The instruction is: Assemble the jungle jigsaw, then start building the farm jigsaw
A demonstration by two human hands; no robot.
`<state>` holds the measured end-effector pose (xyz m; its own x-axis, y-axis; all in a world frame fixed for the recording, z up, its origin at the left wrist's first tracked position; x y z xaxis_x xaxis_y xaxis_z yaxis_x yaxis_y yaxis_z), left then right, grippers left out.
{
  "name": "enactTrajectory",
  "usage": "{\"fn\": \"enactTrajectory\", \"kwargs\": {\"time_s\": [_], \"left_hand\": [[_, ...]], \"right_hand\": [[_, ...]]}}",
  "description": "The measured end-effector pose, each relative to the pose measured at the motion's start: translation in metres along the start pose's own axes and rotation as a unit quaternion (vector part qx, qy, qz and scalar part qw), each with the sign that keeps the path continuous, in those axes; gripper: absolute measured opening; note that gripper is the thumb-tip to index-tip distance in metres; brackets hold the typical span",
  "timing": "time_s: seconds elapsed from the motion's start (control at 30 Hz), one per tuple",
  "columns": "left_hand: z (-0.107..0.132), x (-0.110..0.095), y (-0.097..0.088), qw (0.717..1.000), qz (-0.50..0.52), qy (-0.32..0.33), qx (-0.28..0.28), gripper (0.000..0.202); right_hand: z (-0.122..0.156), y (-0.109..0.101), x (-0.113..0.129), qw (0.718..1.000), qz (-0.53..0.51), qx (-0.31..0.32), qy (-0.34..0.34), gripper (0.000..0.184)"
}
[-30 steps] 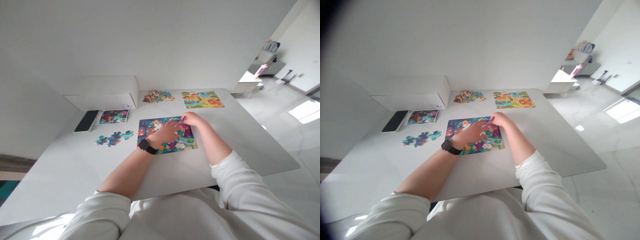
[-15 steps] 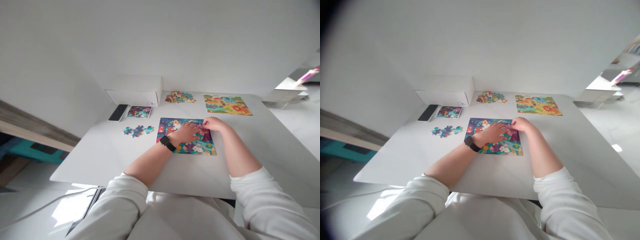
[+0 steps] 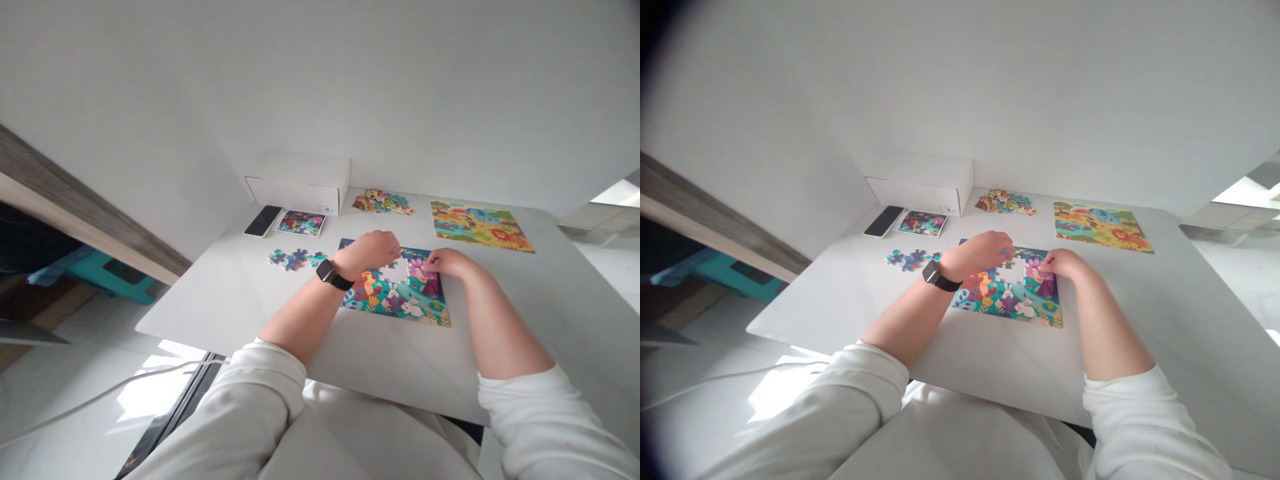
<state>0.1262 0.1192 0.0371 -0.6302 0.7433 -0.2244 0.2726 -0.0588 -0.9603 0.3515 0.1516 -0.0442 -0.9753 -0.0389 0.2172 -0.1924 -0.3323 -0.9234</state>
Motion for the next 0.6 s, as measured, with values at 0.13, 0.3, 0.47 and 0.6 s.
{"fn": "enactTrajectory", "kwargs": {"time_s": [0.13,0.3,0.47,0.6], "left_hand": [[0.029,0.055,-0.052,0.992,0.035,-0.123,-0.022,0.025],[0.079,0.127,-0.069,0.964,-0.027,-0.263,0.033,0.024],[0.103,0.162,-0.038,0.931,-0.068,-0.317,0.169,0.028],[0.105,0.169,-0.015,0.928,-0.053,-0.332,0.159,0.038]], "right_hand": [[0.0,0.003,0.001,1.0,0.005,0.014,-0.013,0.026],[-0.001,0.004,-0.006,0.999,-0.037,-0.01,0.013,0.016],[-0.002,0.005,-0.009,0.999,-0.039,-0.011,0.017,0.014],[-0.002,0.005,-0.01,0.999,-0.032,-0.014,0.017,0.014]]}}
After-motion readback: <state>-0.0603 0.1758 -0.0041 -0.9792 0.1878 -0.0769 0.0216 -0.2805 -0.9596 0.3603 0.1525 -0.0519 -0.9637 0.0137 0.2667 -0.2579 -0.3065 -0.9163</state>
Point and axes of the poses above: each hand's wrist, its own z-axis away from the middle knuckle, its own y-axis out of the palm, x = y × z, the point moved 7 cm from there along -z, towards the middle knuckle
